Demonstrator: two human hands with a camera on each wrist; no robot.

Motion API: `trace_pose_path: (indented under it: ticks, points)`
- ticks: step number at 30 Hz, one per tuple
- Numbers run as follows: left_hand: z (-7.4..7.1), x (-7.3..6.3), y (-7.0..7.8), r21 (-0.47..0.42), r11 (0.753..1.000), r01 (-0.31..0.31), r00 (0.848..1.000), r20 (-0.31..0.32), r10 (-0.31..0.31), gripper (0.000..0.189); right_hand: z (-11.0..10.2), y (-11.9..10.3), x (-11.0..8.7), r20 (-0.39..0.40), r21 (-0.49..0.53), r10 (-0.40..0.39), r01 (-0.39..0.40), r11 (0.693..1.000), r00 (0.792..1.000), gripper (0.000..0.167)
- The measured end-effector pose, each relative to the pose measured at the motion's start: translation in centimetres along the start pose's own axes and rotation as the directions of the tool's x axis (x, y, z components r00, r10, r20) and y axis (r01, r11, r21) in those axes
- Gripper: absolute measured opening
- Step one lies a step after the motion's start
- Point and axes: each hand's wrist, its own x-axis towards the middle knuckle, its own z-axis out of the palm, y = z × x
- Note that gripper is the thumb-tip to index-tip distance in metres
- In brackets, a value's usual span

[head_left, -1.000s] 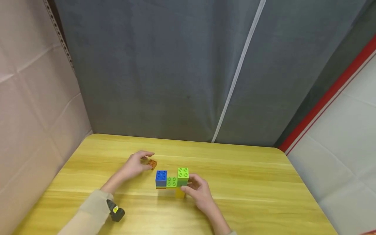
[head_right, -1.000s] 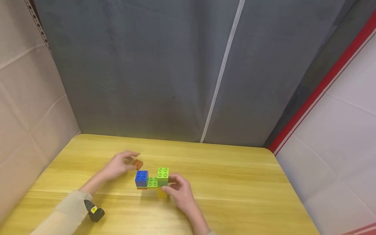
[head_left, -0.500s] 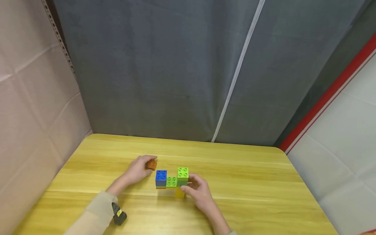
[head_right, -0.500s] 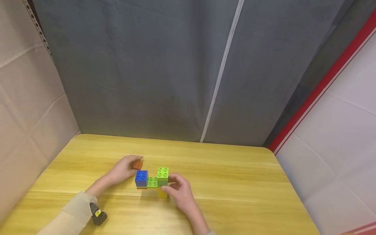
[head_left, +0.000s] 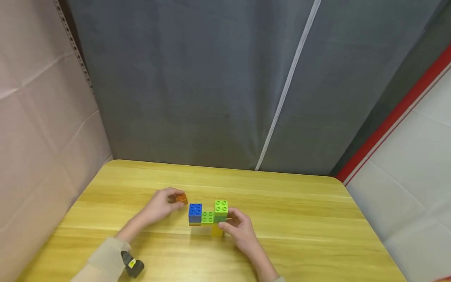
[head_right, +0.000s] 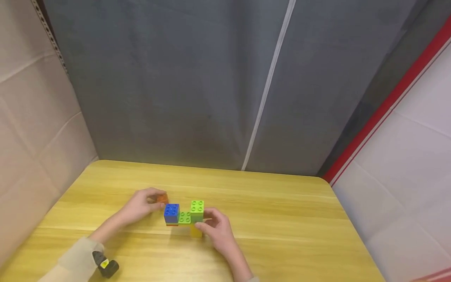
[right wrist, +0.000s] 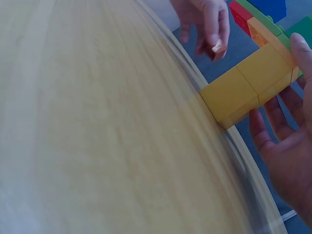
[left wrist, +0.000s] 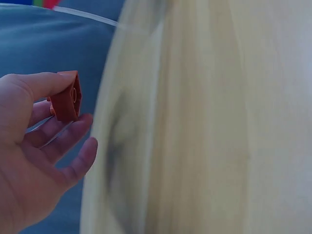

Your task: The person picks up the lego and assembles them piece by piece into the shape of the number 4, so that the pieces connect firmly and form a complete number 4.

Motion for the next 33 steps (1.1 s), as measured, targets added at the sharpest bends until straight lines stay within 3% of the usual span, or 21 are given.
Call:
trace_pose_path:
  ticks: [8,16,21,26,33]
  points:
    - [-1.2,-1.3,2.8,-0.078,0.997,0.013,0.999,-0.032,-0.016,0.041,0.0,0.0,0.1,0.007,-0.01,-0.003,0.003,1.0,1.0,0.037]
    - [-1.9,-2.3,5.3,-0.239,0.971,-0.028,1.0,0.001,0.029,0.043,0.0,0.0,0.2,0.011,-0.003,-0.007,0.007,1.0,1.0,0.036]
    - [-2.2,-3.1,6.8,-0.31,0.95,-0.016,0.999,0.031,0.027,0.042,0.2,0.1,0.2,0.014,-0.004,-0.009,0.009,1.0,1.0,0.036]
    - [-2.1,-4.0,7.5,-0.326,0.945,-0.037,0.995,0.071,0.063,0.042,0.2,0.2,0.2,0.015,-0.001,-0.011,0.011,1.0,1.0,0.036]
    - [-1.8,-4.5,7.7,-0.338,0.937,-0.086,0.993,0.053,0.11,0.041,0.2,0.1,0.2,0.016,0.018,-0.005,0.004,1.0,1.0,0.037]
